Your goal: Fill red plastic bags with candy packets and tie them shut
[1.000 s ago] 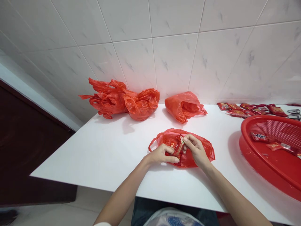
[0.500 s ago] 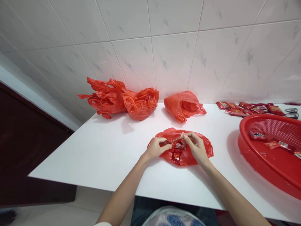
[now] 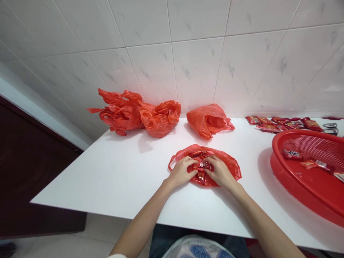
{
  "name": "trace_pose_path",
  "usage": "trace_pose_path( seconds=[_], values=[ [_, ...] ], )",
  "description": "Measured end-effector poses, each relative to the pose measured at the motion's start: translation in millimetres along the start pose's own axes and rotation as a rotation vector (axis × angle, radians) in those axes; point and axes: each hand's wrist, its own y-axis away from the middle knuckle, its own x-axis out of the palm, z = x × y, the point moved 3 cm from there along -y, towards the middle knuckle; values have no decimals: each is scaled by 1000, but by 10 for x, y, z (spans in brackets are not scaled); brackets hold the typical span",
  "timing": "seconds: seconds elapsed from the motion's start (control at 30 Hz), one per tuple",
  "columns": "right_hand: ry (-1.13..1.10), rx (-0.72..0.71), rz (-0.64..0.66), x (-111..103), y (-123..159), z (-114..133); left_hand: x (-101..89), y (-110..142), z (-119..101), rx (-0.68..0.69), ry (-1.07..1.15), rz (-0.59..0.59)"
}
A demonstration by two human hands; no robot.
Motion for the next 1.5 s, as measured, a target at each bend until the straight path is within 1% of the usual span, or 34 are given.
trace_pose_path(
  seconds=[0.1,0.2,0.4,0.53,0.63,0.7,0.77,0.83,0.87,0.9,0.97,1.03,1.07,1.1,1.13,1.2,1.3,1.4,1.5],
  values=[
    [227,21,12,76,11,-35,65,-3,27,-47,-28,-8],
    [349,4,13,119,7,-46,90,-12,52,-67,-48,-17],
    [358,21,40,99,-20,-26,92,-27,75,-45,-83,-26],
    [325,12,32,72,-22,-2,100,-31,86,-38,-80,-34],
    [234,2,12,51,-19,7,110,-24,93,-41,-76,-42],
    [112,11,-22,27,-19,18,118,-19,94,-47,-72,-51],
    [-66,23,-85,-11,-18,47,118,-17,83,-39,-58,-79],
    [-282,25,-151,-54,-17,93,108,-16,52,-1,-23,-124],
    [-406,29,-149,-66,-17,120,101,-15,30,28,3,-144],
    [-536,43,-111,-69,-18,146,91,-14,6,59,33,-160],
    [-774,105,53,-51,-17,196,67,-7,-40,107,99,-188],
    [-916,187,214,-36,-7,230,43,0,-82,127,160,-200],
    [-946,218,255,-41,-4,238,33,3,-101,126,189,-197],
    [-960,232,263,-54,-4,242,27,5,-119,118,217,-192],
    [-962,230,246,-74,-8,243,23,5,-137,106,247,-184],
    [-937,192,164,-122,-21,247,24,-1,-168,72,309,-176],
    [-887,123,64,-168,-34,271,29,-13,-186,-6,387,-203],
    [-904,101,53,-161,-30,294,32,-21,-172,-75,458,-210],
    [-927,108,61,-144,-18,288,39,-29,-152,-122,580,-146]
  ],
)
